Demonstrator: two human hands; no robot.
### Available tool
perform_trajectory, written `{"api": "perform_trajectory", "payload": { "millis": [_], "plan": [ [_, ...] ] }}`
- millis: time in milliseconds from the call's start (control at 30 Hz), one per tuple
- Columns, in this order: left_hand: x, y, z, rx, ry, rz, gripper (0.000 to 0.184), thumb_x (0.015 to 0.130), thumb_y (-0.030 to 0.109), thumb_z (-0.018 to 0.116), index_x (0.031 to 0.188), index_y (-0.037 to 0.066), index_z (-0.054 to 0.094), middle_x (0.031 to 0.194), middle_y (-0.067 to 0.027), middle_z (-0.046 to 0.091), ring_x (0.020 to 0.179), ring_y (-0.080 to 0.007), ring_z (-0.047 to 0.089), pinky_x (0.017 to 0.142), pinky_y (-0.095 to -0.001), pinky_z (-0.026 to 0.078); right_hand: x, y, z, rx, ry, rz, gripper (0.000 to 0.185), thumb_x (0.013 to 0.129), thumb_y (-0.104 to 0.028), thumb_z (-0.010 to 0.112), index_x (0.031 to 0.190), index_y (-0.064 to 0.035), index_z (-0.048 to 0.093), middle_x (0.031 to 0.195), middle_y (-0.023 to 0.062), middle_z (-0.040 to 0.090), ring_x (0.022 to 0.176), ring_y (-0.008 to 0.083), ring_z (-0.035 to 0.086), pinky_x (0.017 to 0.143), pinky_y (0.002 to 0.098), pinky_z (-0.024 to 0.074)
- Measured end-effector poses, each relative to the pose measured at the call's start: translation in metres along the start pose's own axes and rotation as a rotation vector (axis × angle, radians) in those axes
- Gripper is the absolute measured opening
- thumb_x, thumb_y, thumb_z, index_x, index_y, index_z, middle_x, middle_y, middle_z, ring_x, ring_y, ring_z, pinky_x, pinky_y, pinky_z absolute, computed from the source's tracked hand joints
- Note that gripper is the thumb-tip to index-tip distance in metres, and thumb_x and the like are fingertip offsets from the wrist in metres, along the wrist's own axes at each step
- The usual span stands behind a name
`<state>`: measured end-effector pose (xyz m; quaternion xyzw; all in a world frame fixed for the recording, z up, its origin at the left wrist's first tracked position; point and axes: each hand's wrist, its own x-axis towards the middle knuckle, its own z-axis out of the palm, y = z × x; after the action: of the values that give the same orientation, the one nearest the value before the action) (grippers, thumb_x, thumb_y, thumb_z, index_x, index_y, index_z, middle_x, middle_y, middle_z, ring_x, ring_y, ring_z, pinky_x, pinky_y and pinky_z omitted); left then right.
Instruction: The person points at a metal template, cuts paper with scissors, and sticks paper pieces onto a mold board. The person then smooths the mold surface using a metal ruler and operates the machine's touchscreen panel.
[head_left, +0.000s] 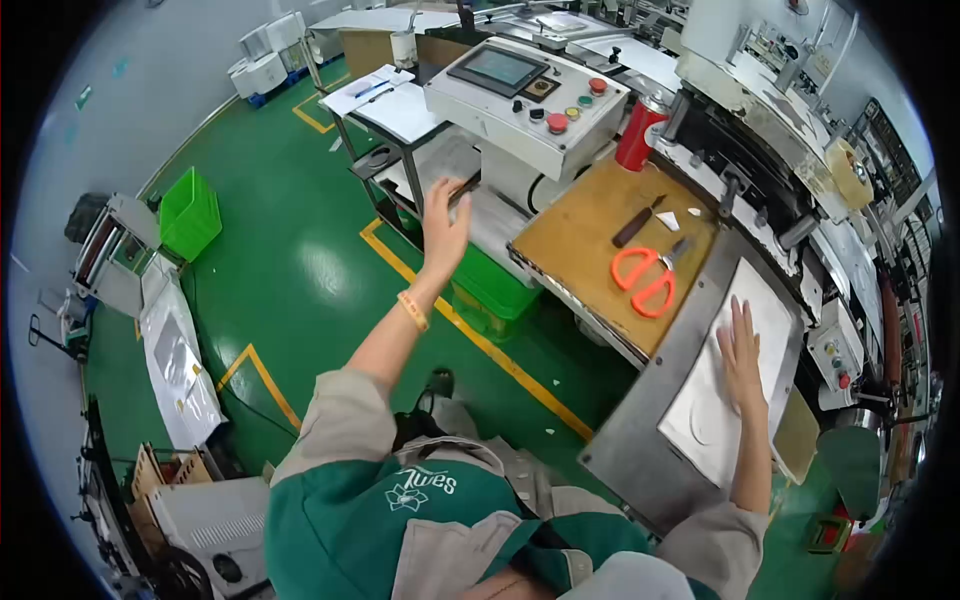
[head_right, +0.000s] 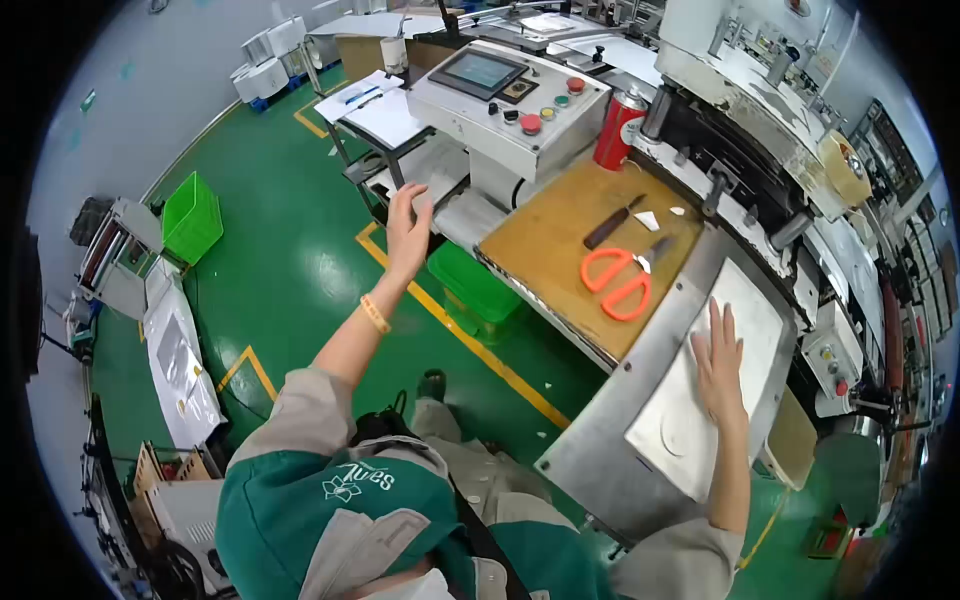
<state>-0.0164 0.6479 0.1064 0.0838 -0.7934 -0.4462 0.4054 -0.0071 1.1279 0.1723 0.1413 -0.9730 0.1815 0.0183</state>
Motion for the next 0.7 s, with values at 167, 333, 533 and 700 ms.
{"api": "perform_trajectory", "payload": {
  "millis": [167, 333, 533, 700],
  "plan": [
    [0.163, -0.089, 0.059, 0.070, -0.031, 0.213, 0.031, 0.090, 0.020, 0.054, 0.117, 0.006, 0.057, 0.136, -0.0213, 0.037, 0.130, -0.0382, 0.032, 0.108, -0.0468, 0.025, 0.006, -0.097, 0.029, 0.087, 0.118, 0.079, 0.054, 0.097, -0.025, 0.044, 0.145, -0.0064, 0.029, 0.149, 0.0205, 0.026, 0.138, 0.0356, 0.025, 0.113, 0.0459, 0.0174],
    [0.275, -0.160, 0.118, 0.163, -0.025, 0.425, 0.033, 0.089, 0.020, 0.054, 0.121, 0.010, 0.056, 0.141, -0.0223, 0.031, 0.130, -0.0424, 0.027, 0.109, -0.0509, 0.022, 0.036, -0.207, 0.106, 0.307, 0.203, 0.152, 0.049, 0.096, -0.017, 0.046, 0.141, -0.0010, 0.035, 0.130, 0.0198, 0.046, 0.121, 0.0308, 0.046, 0.104, 0.0394, 0.0329],
    [0.345, -0.206, 0.147, 0.213, 0.022, 0.448, 0.032, 0.089, 0.019, 0.052, 0.119, 0.008, 0.055, 0.141, -0.0239, 0.032, 0.129, -0.0439, 0.027, 0.107, -0.0540, 0.021, 0.088, -0.229, 0.162, 0.549, 0.716, 0.539, 0.040, 0.103, -0.025, 0.037, 0.137, -0.0044, 0.041, 0.104, 0.0095, 0.056, 0.088, 0.0155, 0.057, 0.081, 0.0299, 0.0448],
    [0.356, -0.224, 0.135, 0.265, -0.101, 0.598, 0.031, 0.089, 0.019, 0.053, 0.117, 0.007, 0.058, 0.140, -0.0227, 0.033, 0.128, -0.0420, 0.028, 0.107, -0.0527, 0.021, 0.108, -0.212, 0.185, 0.440, 0.965, 0.626, 0.037, 0.103, -0.028, 0.038, 0.126, -0.0012, 0.049, 0.088, 0.0052, 0.054, 0.064, 0.0093, 0.048, 0.059, 0.0230, 0.0415]
  ]
}}
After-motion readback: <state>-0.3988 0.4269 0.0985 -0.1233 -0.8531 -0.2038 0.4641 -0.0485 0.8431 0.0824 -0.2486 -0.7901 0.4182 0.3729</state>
